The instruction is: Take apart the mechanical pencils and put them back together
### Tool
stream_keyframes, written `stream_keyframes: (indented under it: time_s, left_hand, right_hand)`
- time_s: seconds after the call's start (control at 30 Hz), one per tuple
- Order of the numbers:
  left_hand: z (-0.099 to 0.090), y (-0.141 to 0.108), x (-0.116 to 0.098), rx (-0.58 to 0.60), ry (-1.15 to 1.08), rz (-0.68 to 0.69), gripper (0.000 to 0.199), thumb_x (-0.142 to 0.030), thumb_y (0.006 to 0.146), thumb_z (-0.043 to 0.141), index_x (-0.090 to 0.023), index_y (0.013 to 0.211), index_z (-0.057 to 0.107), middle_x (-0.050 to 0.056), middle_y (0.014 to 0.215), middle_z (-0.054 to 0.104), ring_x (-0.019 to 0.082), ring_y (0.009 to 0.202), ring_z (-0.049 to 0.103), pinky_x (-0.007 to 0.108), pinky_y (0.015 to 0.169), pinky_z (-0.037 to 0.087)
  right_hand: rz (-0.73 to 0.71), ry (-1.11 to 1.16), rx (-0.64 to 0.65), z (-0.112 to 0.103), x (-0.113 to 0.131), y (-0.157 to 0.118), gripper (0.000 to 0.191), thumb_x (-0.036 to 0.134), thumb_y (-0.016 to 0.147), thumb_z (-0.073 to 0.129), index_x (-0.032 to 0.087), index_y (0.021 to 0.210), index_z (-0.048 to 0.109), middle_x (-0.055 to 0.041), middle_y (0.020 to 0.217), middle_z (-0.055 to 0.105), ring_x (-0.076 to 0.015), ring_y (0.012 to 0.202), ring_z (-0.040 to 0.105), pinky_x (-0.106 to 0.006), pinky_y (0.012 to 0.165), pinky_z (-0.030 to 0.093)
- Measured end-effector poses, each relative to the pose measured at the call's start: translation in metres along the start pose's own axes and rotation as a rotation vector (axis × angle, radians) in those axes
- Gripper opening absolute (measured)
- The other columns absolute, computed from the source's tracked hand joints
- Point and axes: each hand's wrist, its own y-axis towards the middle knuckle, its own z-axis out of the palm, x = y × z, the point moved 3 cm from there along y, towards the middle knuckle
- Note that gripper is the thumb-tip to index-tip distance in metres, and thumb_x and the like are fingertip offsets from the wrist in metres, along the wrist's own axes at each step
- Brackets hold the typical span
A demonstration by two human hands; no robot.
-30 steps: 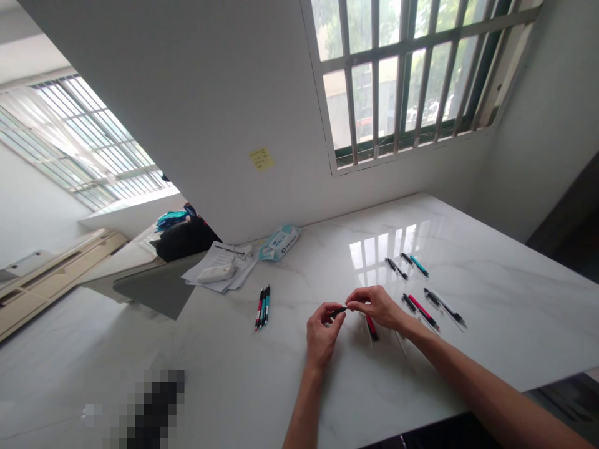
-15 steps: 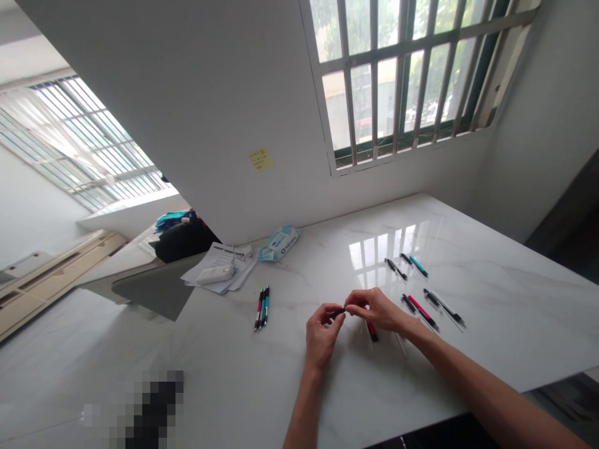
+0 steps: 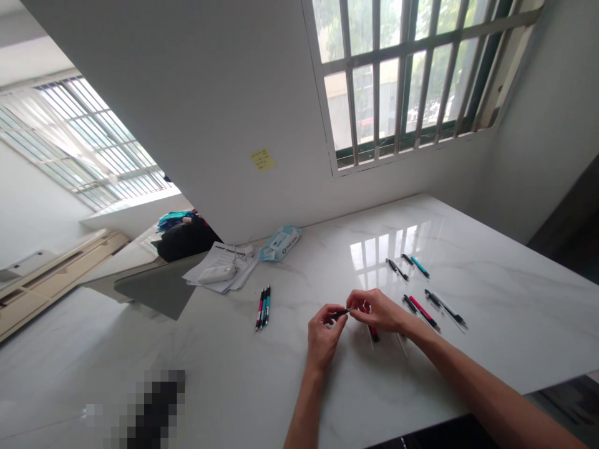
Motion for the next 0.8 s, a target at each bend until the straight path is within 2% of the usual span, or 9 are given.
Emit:
stream_keyframes:
  time_s: [0.1, 0.27, 0.33, 0.4, 0.6, 0.73, 0.8]
  left_hand:
    - [-0.0002, 0.0002, 0.0007, -0.006, 0.014, -0.004, 0.022, -0.04, 0.085, 0.077, -0.021, 0.096, 0.078, 0.006, 0.094, 0.078, 0.02, 0.084, 0.068, 0.03, 0.074, 0.049]
    - [0.0005, 0.0005, 0.0027, 0.003, 0.007, -0.008, 0.024, -0.043, 0.086, 0.077, -0.021, 0.097, 0.077, 0.006, 0.095, 0.078, 0.02, 0.083, 0.068, 0.029, 0.073, 0.048]
    - [0.0004, 0.0003, 0.0028, 0.004, 0.014, -0.009, 0.024, -0.042, 0.085, 0.077, -0.021, 0.097, 0.078, 0.006, 0.094, 0.078, 0.019, 0.081, 0.067, 0.03, 0.074, 0.049]
    - [0.0002, 0.0, 0.0022, 0.001, 0.025, -0.01, 0.024, -0.042, 0.085, 0.078, -0.021, 0.097, 0.078, 0.006, 0.093, 0.078, 0.018, 0.079, 0.065, 0.03, 0.073, 0.049]
    - [-0.0005, -0.0009, -0.0007, -0.005, 0.014, -0.004, 0.029, -0.046, 0.084, 0.078, -0.02, 0.096, 0.078, 0.007, 0.092, 0.078, 0.02, 0.08, 0.067, 0.03, 0.072, 0.05]
    - [-0.0003, -0.0007, -0.0003, -0.004, 0.013, -0.016, 0.028, -0.046, 0.083, 0.079, -0.02, 0.095, 0.079, 0.007, 0.092, 0.078, 0.02, 0.08, 0.067, 0.03, 0.071, 0.051]
    - [0.0, 0.0, 0.0009, -0.006, -0.059, -0.034, 0.029, -0.045, 0.081, 0.081, -0.019, 0.094, 0.078, 0.008, 0.092, 0.078, 0.02, 0.08, 0.069, 0.03, 0.072, 0.052]
  right_hand:
    - [0.0, -0.028, -0.019, -0.0015, 0.0015, -0.0004, 0.019, 0.033, 0.096, 0.062, 0.019, 0.092, 0.073, -0.0005, 0.075, 0.069, -0.0137, 0.067, 0.057, -0.026, 0.063, 0.042]
    - [-0.029, -0.003, 0.023, -0.0014, 0.0029, -0.0002, 0.019, 0.034, 0.094, 0.066, 0.02, 0.105, 0.072, -0.0005, 0.083, 0.07, -0.0135, 0.069, 0.058, -0.025, 0.064, 0.044]
    - [-0.034, -0.035, -0.002, -0.002, 0.0027, 0.0, 0.015, 0.032, 0.095, 0.064, 0.02, 0.099, 0.072, -0.0012, 0.083, 0.071, -0.0137, 0.07, 0.058, -0.025, 0.065, 0.044]
    - [-0.036, -0.085, -0.025, -0.0024, 0.0021, 0.0001, 0.02, 0.031, 0.098, 0.059, 0.019, 0.089, 0.072, -0.0014, 0.079, 0.069, -0.0137, 0.069, 0.057, -0.026, 0.065, 0.042]
    - [-0.041, -0.062, 0.018, -0.0018, 0.0006, -0.0014, 0.021, 0.039, 0.095, 0.067, 0.02, 0.101, 0.072, -0.0009, 0.082, 0.069, -0.0143, 0.07, 0.058, -0.025, 0.064, 0.043]
    - [-0.041, -0.122, 0.017, -0.002, -0.0011, -0.0003, 0.029, 0.041, 0.101, 0.058, 0.019, 0.089, 0.073, -0.0008, 0.075, 0.067, -0.014, 0.067, 0.054, -0.026, 0.063, 0.039]
    - [-0.037, -0.129, 0.037, 0.0001, -0.0021, 0.0005, 0.035, 0.042, 0.103, 0.054, 0.019, 0.083, 0.072, -0.0009, 0.071, 0.066, -0.014, 0.064, 0.053, -0.026, 0.062, 0.038]
